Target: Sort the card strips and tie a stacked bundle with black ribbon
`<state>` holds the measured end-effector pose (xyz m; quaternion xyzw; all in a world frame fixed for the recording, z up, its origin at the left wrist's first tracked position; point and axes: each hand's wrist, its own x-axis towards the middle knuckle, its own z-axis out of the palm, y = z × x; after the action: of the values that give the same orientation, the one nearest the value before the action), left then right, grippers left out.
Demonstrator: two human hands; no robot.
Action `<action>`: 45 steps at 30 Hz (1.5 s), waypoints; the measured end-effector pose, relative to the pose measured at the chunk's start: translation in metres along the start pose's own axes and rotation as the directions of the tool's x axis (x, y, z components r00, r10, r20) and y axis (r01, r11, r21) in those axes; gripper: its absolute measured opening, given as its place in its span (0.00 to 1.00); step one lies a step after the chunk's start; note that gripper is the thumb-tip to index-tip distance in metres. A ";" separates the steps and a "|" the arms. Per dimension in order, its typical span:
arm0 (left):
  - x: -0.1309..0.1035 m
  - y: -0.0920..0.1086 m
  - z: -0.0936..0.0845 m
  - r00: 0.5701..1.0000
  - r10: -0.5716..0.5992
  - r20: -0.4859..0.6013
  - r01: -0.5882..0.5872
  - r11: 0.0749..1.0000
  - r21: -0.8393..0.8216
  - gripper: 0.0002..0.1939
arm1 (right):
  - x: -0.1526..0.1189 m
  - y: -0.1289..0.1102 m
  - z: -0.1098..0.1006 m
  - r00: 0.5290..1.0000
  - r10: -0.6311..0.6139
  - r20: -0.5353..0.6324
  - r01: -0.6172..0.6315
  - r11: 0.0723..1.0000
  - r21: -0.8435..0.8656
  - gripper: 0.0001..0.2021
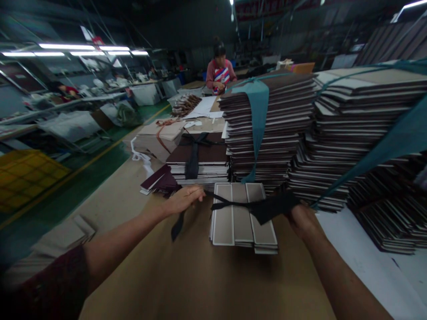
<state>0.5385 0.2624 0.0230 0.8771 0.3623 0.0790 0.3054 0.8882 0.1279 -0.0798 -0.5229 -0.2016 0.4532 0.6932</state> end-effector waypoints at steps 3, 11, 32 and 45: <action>0.016 0.030 0.020 0.976 -0.109 -0.190 -0.013 0.838 -0.546 0.23 | -0.004 -0.010 0.023 0.990 0.139 -0.026 -0.127 0.954 0.273 0.07; 0.057 0.075 0.069 0.902 -0.405 -0.148 -0.108 0.122 -0.987 0.21 | -0.003 -0.021 0.042 0.975 0.104 0.194 -0.209 0.715 0.667 0.06; 0.049 0.059 0.055 0.905 -0.404 -0.136 0.019 0.358 -0.933 0.25 | 0.006 0.000 0.032 0.971 0.234 -0.054 -0.193 0.894 0.405 0.10; 0.043 0.056 0.048 0.916 -0.379 -0.129 0.024 0.374 -0.927 0.27 | 0.009 0.004 0.027 0.969 0.231 -0.091 -0.183 0.914 0.363 0.09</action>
<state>0.6196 0.2376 0.0141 0.4885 0.4097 0.3667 0.6775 0.8705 0.1508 -0.0753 -0.4378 -0.0146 0.5173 0.7352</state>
